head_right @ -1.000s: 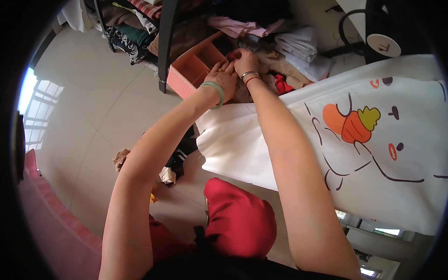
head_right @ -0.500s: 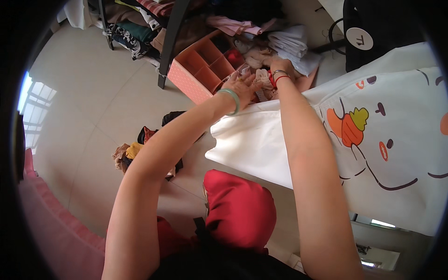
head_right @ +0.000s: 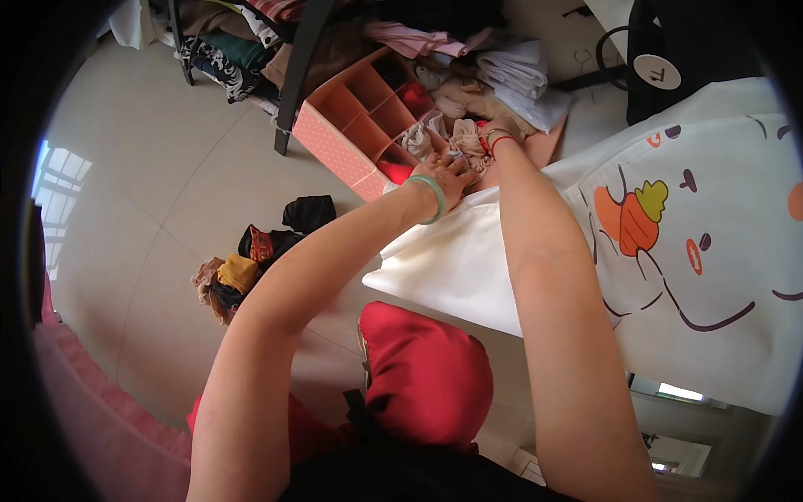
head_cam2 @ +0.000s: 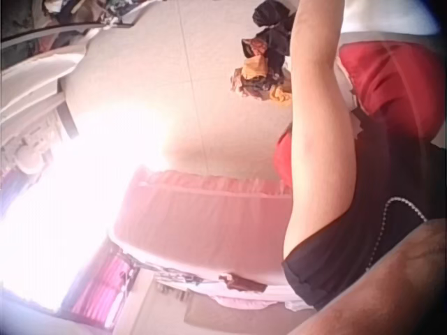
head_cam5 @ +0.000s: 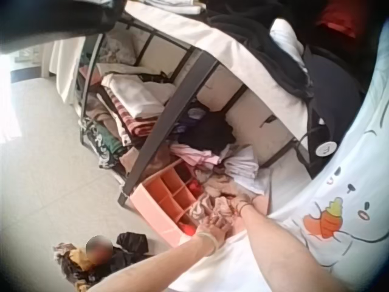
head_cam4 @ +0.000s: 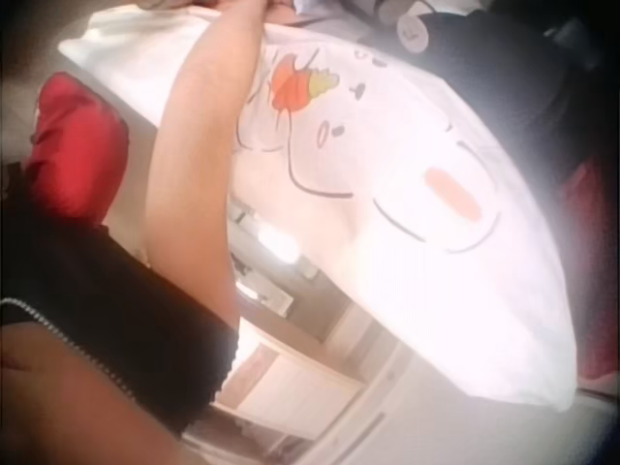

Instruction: The person sits on the floor and folds various small clothing items, including socks and underwear, one by one. They pick up each item from a pile, fold it into a compact shape, and place it into a pink fabric organizer box with multiple compartments.

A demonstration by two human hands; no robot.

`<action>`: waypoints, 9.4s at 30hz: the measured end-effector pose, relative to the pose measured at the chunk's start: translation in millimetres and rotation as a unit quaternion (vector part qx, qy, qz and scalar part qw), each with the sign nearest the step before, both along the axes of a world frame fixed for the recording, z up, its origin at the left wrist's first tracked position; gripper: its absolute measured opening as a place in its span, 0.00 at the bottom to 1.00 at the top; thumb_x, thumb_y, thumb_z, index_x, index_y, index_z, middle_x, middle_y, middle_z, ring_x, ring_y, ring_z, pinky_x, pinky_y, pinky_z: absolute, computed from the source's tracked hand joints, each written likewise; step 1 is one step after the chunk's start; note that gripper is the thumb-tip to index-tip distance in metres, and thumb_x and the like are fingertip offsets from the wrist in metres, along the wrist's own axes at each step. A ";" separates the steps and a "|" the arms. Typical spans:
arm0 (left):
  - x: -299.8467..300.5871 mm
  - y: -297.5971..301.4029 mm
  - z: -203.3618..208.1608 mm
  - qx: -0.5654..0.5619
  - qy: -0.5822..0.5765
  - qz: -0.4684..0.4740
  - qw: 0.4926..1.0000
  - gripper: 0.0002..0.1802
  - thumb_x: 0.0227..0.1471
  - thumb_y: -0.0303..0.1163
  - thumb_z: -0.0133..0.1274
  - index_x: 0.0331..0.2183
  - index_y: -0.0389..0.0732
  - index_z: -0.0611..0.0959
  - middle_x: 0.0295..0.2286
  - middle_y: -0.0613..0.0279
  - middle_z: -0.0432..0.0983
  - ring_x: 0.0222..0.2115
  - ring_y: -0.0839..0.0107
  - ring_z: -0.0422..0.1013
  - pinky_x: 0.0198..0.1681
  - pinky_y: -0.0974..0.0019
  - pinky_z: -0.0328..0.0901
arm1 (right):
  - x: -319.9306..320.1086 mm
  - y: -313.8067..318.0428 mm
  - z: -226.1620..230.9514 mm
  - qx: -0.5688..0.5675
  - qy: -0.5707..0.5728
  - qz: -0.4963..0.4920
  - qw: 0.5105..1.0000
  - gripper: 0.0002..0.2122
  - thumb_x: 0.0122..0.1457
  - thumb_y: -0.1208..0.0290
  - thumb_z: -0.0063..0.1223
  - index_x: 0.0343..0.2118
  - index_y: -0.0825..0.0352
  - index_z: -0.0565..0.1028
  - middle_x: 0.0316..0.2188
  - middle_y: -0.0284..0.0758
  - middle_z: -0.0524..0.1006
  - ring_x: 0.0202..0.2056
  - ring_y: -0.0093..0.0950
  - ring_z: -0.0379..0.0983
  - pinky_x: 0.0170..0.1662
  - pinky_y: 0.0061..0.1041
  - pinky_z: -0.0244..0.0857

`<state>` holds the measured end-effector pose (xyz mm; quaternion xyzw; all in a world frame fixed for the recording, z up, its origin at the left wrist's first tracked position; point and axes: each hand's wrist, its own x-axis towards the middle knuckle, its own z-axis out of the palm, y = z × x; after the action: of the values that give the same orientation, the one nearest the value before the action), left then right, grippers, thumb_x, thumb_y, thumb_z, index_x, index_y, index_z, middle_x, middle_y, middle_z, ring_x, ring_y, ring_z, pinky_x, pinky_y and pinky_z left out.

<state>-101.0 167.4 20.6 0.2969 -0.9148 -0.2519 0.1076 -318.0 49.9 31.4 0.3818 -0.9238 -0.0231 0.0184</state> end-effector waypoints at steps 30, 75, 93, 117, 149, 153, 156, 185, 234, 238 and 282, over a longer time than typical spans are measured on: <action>100.3 -31.8 2.4 0.018 0.007 0.059 0.998 0.21 0.49 0.45 0.54 0.40 0.39 0.79 0.33 0.51 0.78 0.37 0.54 0.73 0.43 0.58 0.67 | 160.8 46.8 46.3 0.158 -0.488 0.137 0.847 0.11 0.51 0.67 0.57 0.37 0.64 0.77 0.29 0.27 0.78 0.29 0.17 0.76 0.31 0.17 0.72; 329.6 30.2 -76.9 0.576 0.332 0.242 0.706 0.20 0.51 0.41 0.58 0.44 0.44 0.78 0.37 0.70 0.77 0.38 0.81 0.71 0.45 0.73 0.64 | 312.1 67.7 4.9 0.108 -0.460 0.466 0.748 0.14 0.49 0.75 0.52 0.40 0.73 0.70 0.37 0.39 0.74 0.37 0.30 0.76 0.38 0.30 0.74; 388.2 23.6 -61.5 0.434 0.235 0.259 0.830 0.18 0.48 0.37 0.60 0.40 0.39 0.79 0.31 0.63 0.78 0.31 0.75 0.74 0.38 0.73 0.69 | 316.0 80.0 -18.2 0.225 -0.431 0.543 0.685 0.15 0.50 0.60 0.59 0.31 0.70 0.76 0.22 0.36 0.74 0.25 0.25 0.69 0.32 0.24 0.63; 361.4 30.4 -7.2 0.452 0.467 0.335 0.682 0.17 0.54 0.38 0.54 0.41 0.36 0.79 0.34 0.64 0.77 0.36 0.77 0.73 0.43 0.72 0.69 | 369.8 111.7 1.1 -0.176 -0.569 0.554 0.582 0.09 0.51 0.71 0.63 0.32 0.65 0.74 0.37 0.28 0.73 0.34 0.16 0.71 0.35 0.17 0.68; 332.5 36.8 29.6 0.218 0.441 0.384 0.781 0.18 0.55 0.39 0.54 0.43 0.35 0.80 0.30 0.63 0.78 0.30 0.80 0.73 0.36 0.76 0.69 | 369.2 112.1 29.1 -0.140 -0.666 0.487 0.548 0.19 0.53 0.73 0.61 0.46 0.68 0.68 0.35 0.32 0.76 0.37 0.19 0.73 0.43 0.17 0.68; 337.0 38.1 30.6 0.192 0.429 0.408 0.783 0.18 0.55 0.39 0.54 0.41 0.35 0.81 0.30 0.64 0.78 0.30 0.81 0.73 0.36 0.75 0.69 | 366.5 120.9 30.5 -0.084 -0.649 0.468 0.593 0.20 0.52 0.73 0.62 0.46 0.69 0.68 0.36 0.33 0.76 0.37 0.20 0.72 0.41 0.18 0.68; 339.6 36.0 27.7 0.180 0.411 0.410 0.794 0.18 0.55 0.39 0.54 0.41 0.35 0.81 0.30 0.65 0.78 0.31 0.81 0.72 0.36 0.75 0.69 | 367.8 121.1 34.2 -0.073 -0.663 0.447 0.596 0.19 0.52 0.72 0.62 0.45 0.70 0.69 0.35 0.33 0.76 0.36 0.19 0.72 0.39 0.18 0.68; 322.1 44.7 42.5 0.231 0.491 0.319 0.777 0.14 0.55 0.29 0.53 0.43 0.36 0.78 0.31 0.63 0.79 0.33 0.81 0.73 0.38 0.75 0.70 | 366.8 118.4 36.3 -0.230 -0.682 0.448 0.531 0.10 0.57 0.73 0.56 0.40 0.68 0.73 0.29 0.28 0.77 0.32 0.15 0.72 0.37 0.16 0.67; 338.7 143.6 94.6 0.657 0.550 0.255 0.448 0.16 0.59 0.36 0.47 0.45 0.36 0.75 0.39 0.61 0.74 0.36 0.74 0.72 0.39 0.74 0.67 | 355.1 179.4 82.0 -0.152 -0.499 0.717 0.461 0.16 0.41 0.91 0.41 0.29 0.64 0.76 0.20 0.34 0.68 0.22 0.30 0.65 0.26 0.24 0.58; 329.0 143.0 89.9 0.576 0.521 0.318 0.544 0.16 0.57 0.38 0.51 0.42 0.37 0.77 0.34 0.66 0.76 0.34 0.81 0.72 0.39 0.74 0.68 | 356.1 182.0 81.4 -0.114 -0.497 0.723 0.466 0.18 0.40 0.93 0.40 0.30 0.64 0.77 0.24 0.34 0.68 0.25 0.29 0.66 0.29 0.23 0.61; 327.9 159.6 72.3 0.401 0.543 0.352 0.648 0.13 0.51 0.26 0.58 0.40 0.36 0.78 0.34 0.65 0.76 0.35 0.79 0.72 0.40 0.73 0.69 | 352.3 186.6 87.9 0.015 -0.810 0.417 0.411 0.15 0.56 0.80 0.45 0.47 0.69 0.70 0.44 0.37 0.67 0.41 0.23 0.69 0.47 0.21 0.62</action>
<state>226.9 327.0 92.9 0.4208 -0.3294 -0.6532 0.5364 34.3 236.6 119.3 0.5615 -0.2348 0.2941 -0.7370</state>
